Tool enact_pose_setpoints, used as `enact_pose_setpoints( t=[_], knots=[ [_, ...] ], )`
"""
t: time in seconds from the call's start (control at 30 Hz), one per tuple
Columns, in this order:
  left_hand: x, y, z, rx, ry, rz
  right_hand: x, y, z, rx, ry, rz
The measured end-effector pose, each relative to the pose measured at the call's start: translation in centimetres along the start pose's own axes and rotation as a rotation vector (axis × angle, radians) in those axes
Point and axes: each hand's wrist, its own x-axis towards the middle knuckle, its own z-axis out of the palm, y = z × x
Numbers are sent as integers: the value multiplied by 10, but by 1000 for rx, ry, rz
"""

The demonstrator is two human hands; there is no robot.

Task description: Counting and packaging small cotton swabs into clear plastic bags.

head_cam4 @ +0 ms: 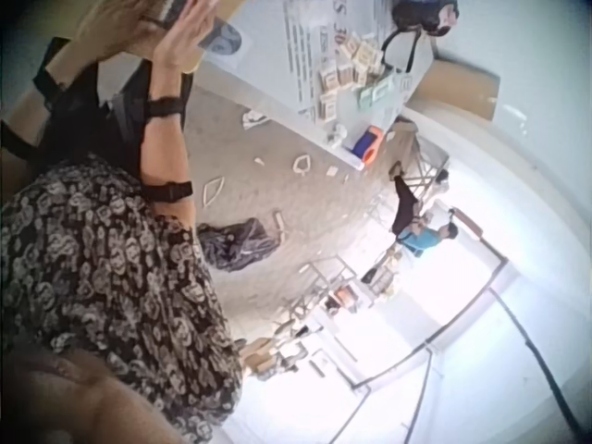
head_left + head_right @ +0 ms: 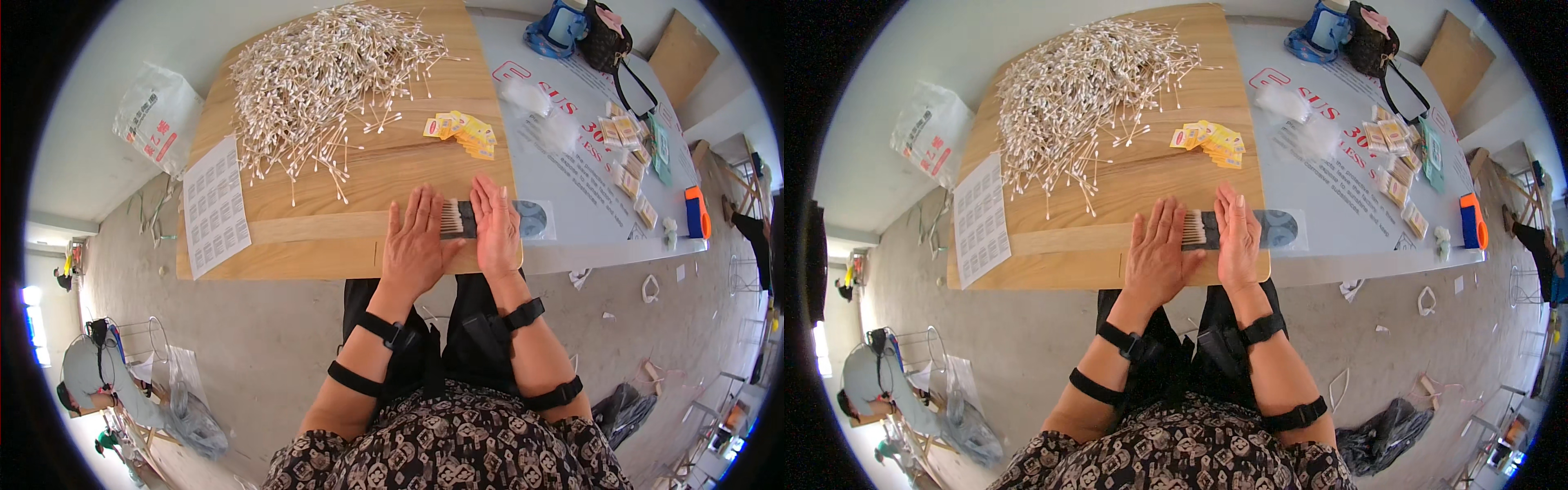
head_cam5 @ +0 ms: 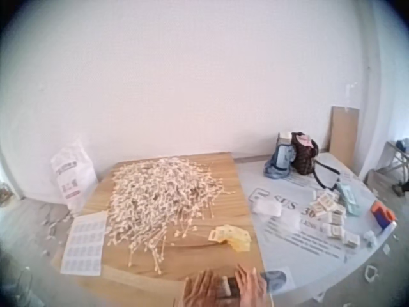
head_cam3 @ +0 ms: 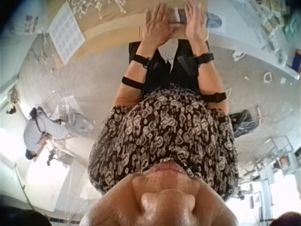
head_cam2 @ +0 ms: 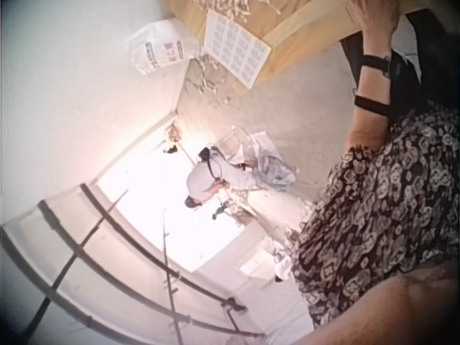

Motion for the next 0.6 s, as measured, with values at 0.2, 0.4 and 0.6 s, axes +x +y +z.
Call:
enact_pose_setpoints(
  t=[0.2, 0.4, 0.6],
  knots=[
    [-5, 8, -2, 54, -42, -8, -9, -3, 3, -21, 14, 37],
    [5, 3, -1, 4, -70, -44, -12, 0, 11, 8, 21, -5],
    [13, -11, 9, -789, 406, -383, -5, 8, 10, -14, 42, -36]
  ],
)
